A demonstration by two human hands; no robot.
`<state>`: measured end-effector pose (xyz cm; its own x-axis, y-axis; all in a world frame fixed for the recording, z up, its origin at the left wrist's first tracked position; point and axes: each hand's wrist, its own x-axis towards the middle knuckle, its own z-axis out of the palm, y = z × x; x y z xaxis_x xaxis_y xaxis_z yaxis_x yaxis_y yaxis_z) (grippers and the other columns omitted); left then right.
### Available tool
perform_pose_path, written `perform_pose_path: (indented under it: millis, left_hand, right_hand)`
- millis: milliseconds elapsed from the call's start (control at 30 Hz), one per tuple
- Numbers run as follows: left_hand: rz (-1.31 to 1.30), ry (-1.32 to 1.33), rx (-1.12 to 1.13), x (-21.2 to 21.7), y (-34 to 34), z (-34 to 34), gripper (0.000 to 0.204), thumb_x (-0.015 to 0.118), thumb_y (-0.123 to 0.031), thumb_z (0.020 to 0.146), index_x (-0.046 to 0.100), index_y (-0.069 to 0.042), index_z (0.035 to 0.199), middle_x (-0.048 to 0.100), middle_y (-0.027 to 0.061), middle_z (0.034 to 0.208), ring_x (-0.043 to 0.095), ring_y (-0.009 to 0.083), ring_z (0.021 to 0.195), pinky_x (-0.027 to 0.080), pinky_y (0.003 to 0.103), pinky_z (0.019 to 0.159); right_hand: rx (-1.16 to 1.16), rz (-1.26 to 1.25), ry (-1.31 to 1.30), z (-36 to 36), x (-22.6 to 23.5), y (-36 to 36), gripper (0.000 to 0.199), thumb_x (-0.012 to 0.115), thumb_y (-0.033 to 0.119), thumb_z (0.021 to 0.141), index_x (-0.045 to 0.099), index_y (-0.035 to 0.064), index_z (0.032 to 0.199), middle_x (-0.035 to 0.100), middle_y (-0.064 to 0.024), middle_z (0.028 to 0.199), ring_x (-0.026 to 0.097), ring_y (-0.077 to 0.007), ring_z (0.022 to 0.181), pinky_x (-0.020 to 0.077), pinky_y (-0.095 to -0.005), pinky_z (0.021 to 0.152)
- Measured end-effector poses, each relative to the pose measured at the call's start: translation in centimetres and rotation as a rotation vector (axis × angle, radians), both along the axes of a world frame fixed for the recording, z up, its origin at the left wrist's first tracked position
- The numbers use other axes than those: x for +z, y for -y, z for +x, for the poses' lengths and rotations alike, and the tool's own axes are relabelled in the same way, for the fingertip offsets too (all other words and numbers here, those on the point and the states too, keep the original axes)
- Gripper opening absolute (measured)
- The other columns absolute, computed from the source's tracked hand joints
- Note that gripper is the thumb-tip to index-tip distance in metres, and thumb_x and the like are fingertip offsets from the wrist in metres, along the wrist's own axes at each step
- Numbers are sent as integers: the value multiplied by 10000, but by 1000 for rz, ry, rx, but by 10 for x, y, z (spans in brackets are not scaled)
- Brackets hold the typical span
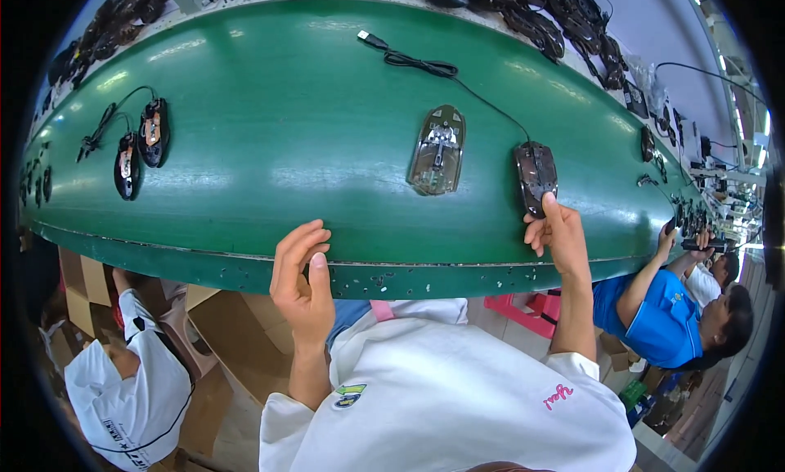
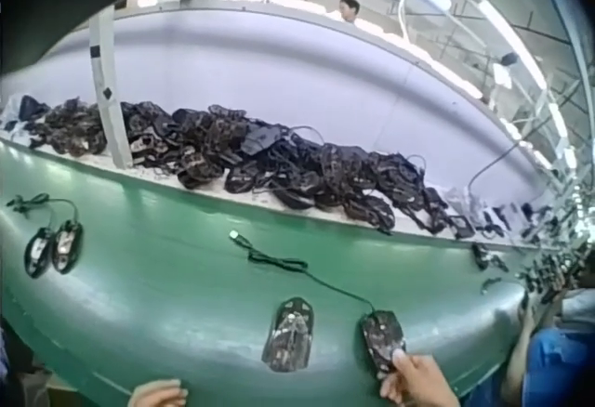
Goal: The person assembles computer mice by attaching upper shells onto mouse bases by hand, placing assembled mice onto a conveyor belt, and retrieving additional shells from a cardboard box.
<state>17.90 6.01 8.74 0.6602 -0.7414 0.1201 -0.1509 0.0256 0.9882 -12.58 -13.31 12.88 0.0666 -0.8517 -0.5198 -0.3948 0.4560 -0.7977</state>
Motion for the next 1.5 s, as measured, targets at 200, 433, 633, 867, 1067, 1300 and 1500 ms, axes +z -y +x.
perform_pose_path:
  millis: [200,433,633,867,1067,1300,1500]
  left_hand:
    - [-11,21,13,-4,3,2,237,544,34,955,673,29,1154,646,172,1261,655,219,1034,557,301,866]
    - [-29,24,62,-5,0,3,227,550,46,948,677,30,1135,659,167,1243,657,218,1015,565,297,852]
    - [-45,72,35,-3,0,5,224,548,56,943,681,29,1120,666,163,1231,655,222,997,569,297,856]
    - [-63,163,42,-4,-2,6,223,574,58,915,694,10,1096,692,130,1191,657,218,970,554,295,832]
    - [-93,274,55,-2,1,4,206,581,66,908,705,5,1061,707,106,1150,653,204,955,539,285,805]
    - [-143,359,116,-16,-9,6,231,623,63,840,707,-11,1042,713,86,1069,665,237,837,542,320,748]
    - [-206,466,210,-13,-12,3,192,629,41,817,684,-44,980,703,63,972,648,251,727,529,335,660]
  right_hand:
    - [177,130,-147,-1,9,16,653,455,508,1070,676,-11,742,614,-96,532,504,-128,381,395,-223,374]
    - [307,112,-243,2,13,18,696,438,513,1074,652,11,643,584,-88,490,487,-132,353,384,-229,356]
    - [208,58,-231,2,10,8,695,435,508,1075,643,16,630,571,-83,477,469,-130,341,378,-233,345]
    - [206,-66,-223,5,18,-12,623,465,467,1073,650,26,674,586,-71,509,474,-119,368,385,-217,385]
    - [309,-617,-171,60,14,-41,290,635,299,998,698,17,969,707,-116,908,644,-206,753,517,-282,715]
    - [685,-1157,-319,137,-7,-30,525,746,193,878,578,78,1362,481,-109,1516,422,-330,1401,352,-426,1155]
    - [764,-1222,-441,139,-30,-25,510,716,168,888,570,75,1367,485,-102,1532,392,-347,1453,325,-440,1186]
